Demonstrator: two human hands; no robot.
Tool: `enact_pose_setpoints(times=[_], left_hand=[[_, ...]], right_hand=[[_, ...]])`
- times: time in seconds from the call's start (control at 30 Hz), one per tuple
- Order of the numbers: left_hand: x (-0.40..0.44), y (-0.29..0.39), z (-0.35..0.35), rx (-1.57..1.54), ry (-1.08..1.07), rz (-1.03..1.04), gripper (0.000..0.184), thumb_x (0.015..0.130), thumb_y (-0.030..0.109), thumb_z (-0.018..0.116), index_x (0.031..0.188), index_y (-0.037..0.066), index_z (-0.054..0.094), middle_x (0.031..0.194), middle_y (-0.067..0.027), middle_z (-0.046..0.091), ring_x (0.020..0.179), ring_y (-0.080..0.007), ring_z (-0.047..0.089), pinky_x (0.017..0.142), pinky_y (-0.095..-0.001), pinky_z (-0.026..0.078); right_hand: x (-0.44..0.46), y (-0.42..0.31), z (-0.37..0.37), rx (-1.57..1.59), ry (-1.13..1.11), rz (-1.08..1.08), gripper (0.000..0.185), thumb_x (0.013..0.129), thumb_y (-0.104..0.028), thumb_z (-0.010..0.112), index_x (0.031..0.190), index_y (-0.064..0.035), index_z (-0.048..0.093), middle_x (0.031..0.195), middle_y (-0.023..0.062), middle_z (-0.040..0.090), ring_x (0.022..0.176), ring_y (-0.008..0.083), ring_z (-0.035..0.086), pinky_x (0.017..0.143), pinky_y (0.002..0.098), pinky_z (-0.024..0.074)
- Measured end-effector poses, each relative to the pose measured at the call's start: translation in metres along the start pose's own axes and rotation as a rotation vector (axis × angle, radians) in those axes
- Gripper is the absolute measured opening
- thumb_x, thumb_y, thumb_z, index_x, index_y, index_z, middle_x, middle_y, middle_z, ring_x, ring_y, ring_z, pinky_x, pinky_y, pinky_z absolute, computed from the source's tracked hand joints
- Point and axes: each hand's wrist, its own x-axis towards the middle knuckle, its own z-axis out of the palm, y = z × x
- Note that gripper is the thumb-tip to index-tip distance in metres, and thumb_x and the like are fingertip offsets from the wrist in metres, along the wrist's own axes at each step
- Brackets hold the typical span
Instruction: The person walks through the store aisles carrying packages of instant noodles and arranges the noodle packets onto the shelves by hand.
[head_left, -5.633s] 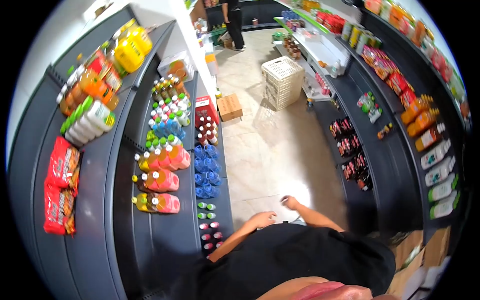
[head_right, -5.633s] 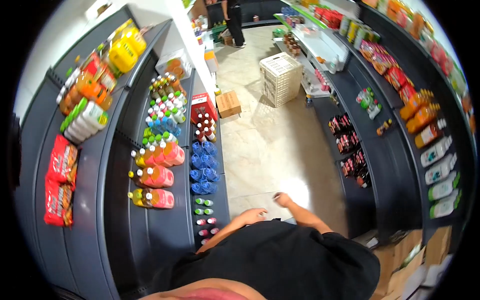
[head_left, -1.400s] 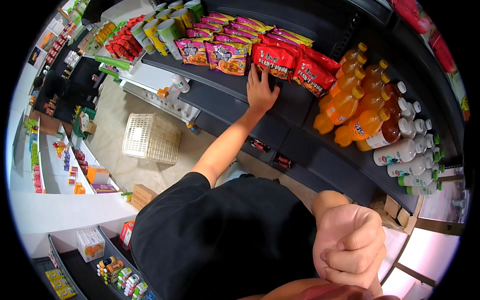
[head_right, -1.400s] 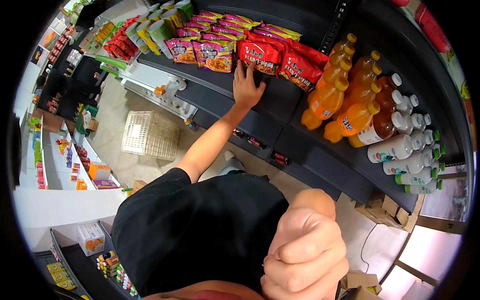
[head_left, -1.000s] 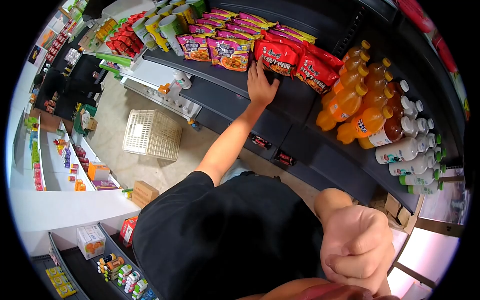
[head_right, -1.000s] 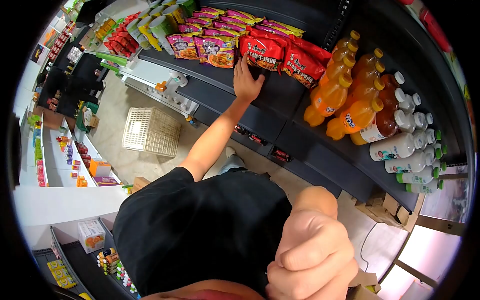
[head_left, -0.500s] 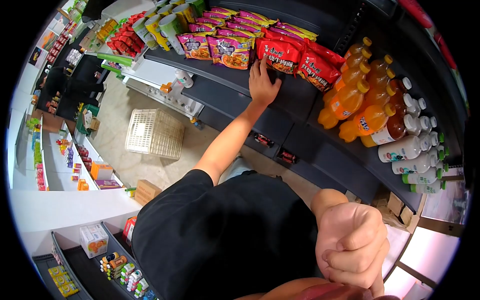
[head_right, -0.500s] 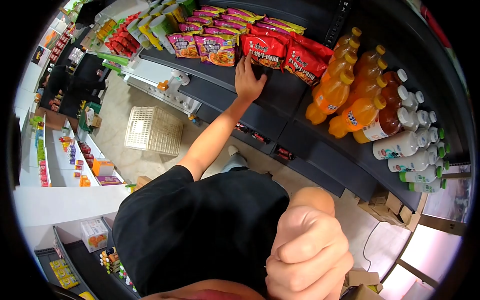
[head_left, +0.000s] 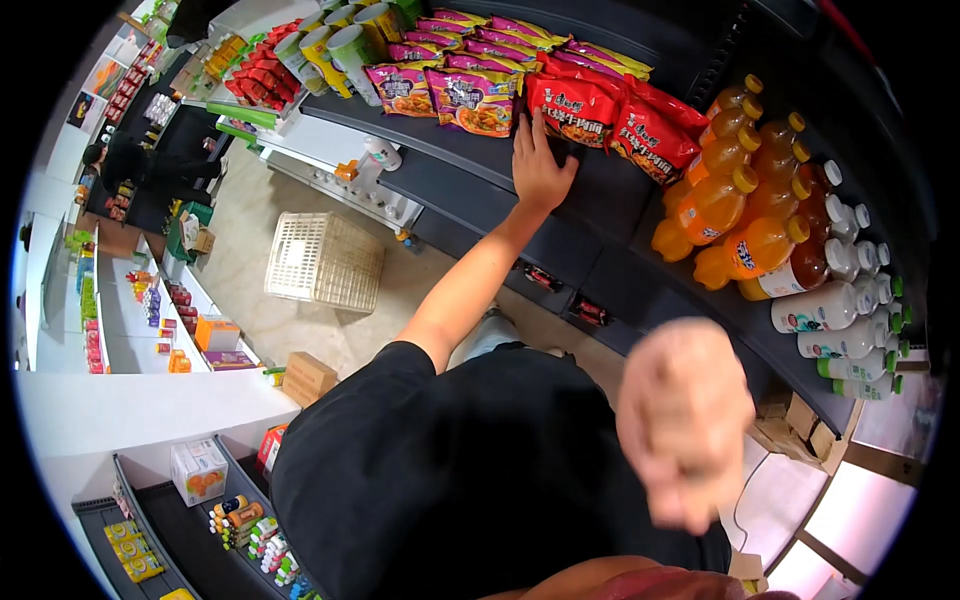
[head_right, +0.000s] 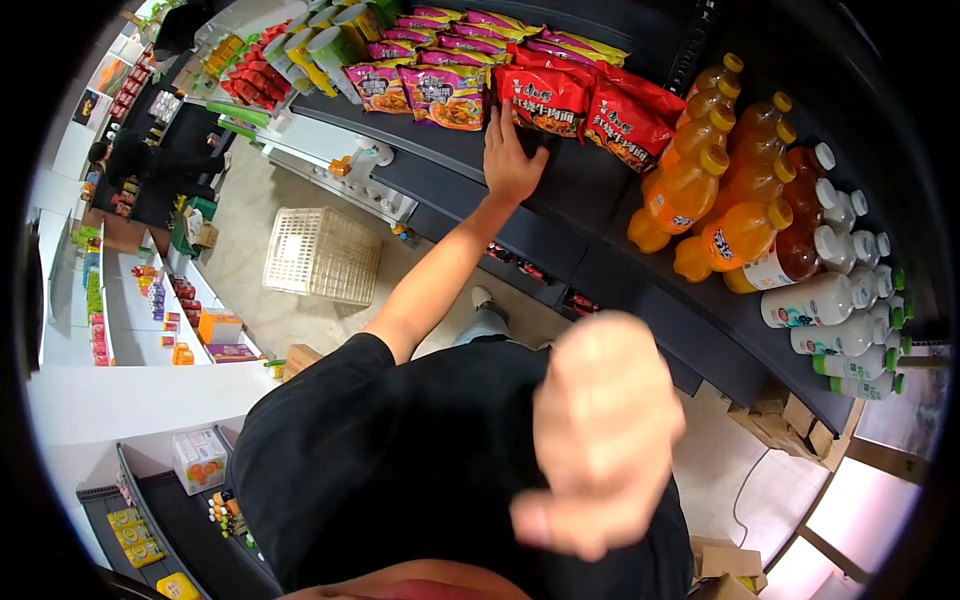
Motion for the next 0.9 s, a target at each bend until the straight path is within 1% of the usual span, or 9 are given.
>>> enact_pose_setpoints(times=[0.13, 0.17, 0.3, 0.43, 0.47, 0.57, 0.6, 0.7, 0.9], left_hand=[[0.004, -0.012, 0.004, -0.142, 0.006, 0.037, 0.1, 0.073, 0.025, 0.075, 0.156, 0.0, 0.023, 0.151, -0.0277, 0.04, 0.139, -0.044, 0.04, 0.113, -0.0482, 0.036], [0.003, -0.018, 0.008, -0.15, 0.004, 0.03, 0.101, 0.074, 0.026, 0.075, 0.156, -0.001, 0.023, 0.149, -0.0271, 0.042, 0.137, -0.0439, 0.042, 0.112, -0.0482, 0.037], [0.007, -0.011, -0.001, -0.245, 0.053, -0.008, 0.099, 0.074, 0.024, 0.074, 0.156, 0.0, 0.024, 0.13, -0.0231, 0.053, 0.121, -0.0423, 0.052, 0.102, -0.0463, 0.044], [0.008, -0.012, -0.003, -0.271, 0.051, -0.036, 0.095, 0.074, 0.021, 0.073, 0.154, -0.001, 0.027, 0.127, -0.0218, 0.053, 0.115, -0.0414, 0.054, 0.097, -0.0454, 0.046], [0.008, -0.012, -0.003, -0.29, 0.046, -0.052, 0.095, 0.074, 0.02, 0.073, 0.154, -0.001, 0.027, 0.126, -0.0218, 0.053, 0.114, -0.0414, 0.054, 0.096, -0.0453, 0.046], [0.008, -0.012, -0.006, -0.27, 0.008, -0.075, 0.093, 0.074, 0.019, 0.072, 0.153, -0.001, 0.029, 0.123, -0.0221, 0.052, 0.11, -0.0421, 0.054, 0.093, -0.0462, 0.047], [0.009, -0.014, -0.005, -0.278, 0.075, 0.007, 0.088, 0.074, 0.018, 0.072, 0.15, 0.0, 0.033, 0.121, -0.0226, 0.052, 0.108, -0.043, 0.054, 0.091, -0.0468, 0.047], [0.012, -0.01, -0.012, -0.338, -0.005, -0.068, 0.082, 0.073, 0.015, 0.072, 0.146, 0.001, 0.038, 0.121, -0.0229, 0.052, 0.108, -0.0438, 0.054, 0.091, -0.0474, 0.047], [0.011, -0.011, -0.016, -0.351, 0.069, -0.008, 0.075, 0.076, 0.011, 0.071, 0.144, 0.002, 0.04, 0.13, -0.0219, 0.052, 0.117, -0.0409, 0.055, 0.096, -0.0438, 0.048]], right_hand=[[-0.049, 0.091, -0.053, -0.517, -0.268, 0.536, 0.001, 0.081, -0.004, 0.068, 0.08, -0.0038, 0.067, 0.073, 0.0075, 0.063, 0.075, 0.0279, 0.063, 0.066, 0.0391, 0.0499], [-0.068, 0.125, -0.069, -0.613, -0.315, 0.584, 0.008, 0.086, 0.0, 0.065, 0.093, -0.0025, 0.069, 0.086, 0.0109, 0.067, 0.085, 0.0299, 0.065, 0.076, 0.041, 0.0522], [-0.136, 0.189, -0.127, -0.847, -0.315, 0.55, 0.025, 0.085, -0.005, 0.068, 0.11, -0.002, 0.065, 0.113, 0.0161, 0.063, 0.109, 0.0347, 0.058, 0.096, 0.045, 0.0461], [-0.182, 0.215, -0.153, -1.106, -0.293, 0.536, 0.042, 0.084, -0.009, 0.071, 0.124, -0.0043, 0.06, 0.13, 0.0211, 0.055, 0.126, 0.0413, 0.049, 0.109, 0.049, 0.0386], [-0.183, 0.217, -0.156, -1.078, -0.267, 0.629, 0.05, 0.083, -0.013, 0.072, 0.13, -0.0058, 0.056, 0.141, 0.0256, 0.045, 0.135, 0.0436, 0.041, 0.114, 0.0506, 0.0338], [-0.182, 0.213, -0.151, -1.152, -0.275, 0.736, 0.051, 0.084, -0.014, 0.071, 0.132, -0.0066, 0.054, 0.147, 0.0262, 0.041, 0.139, 0.044, 0.037, 0.115, 0.0507, 0.0329], [-0.184, 0.215, -0.154, -1.115, -0.291, 0.739, 0.051, 0.086, -0.015, 0.07, 0.133, -0.0072, 0.053, 0.15, 0.0268, 0.037, 0.141, 0.045, 0.034, 0.115, 0.051, 0.0317], [-0.184, 0.219, -0.155, -1.145, -0.35, 0.755, 0.049, 0.087, -0.015, 0.069, 0.133, -0.0073, 0.053, 0.151, 0.0269, 0.036, 0.141, 0.0455, 0.033, 0.116, 0.0505, 0.0308], [-0.178, 0.216, -0.155, -1.027, -0.266, 0.784, 0.042, 0.086, -0.006, 0.067, 0.126, -0.0051, 0.056, 0.133, 0.0199, 0.052, 0.124, 0.0365, 0.052, 0.106, 0.0452, 0.0402]])
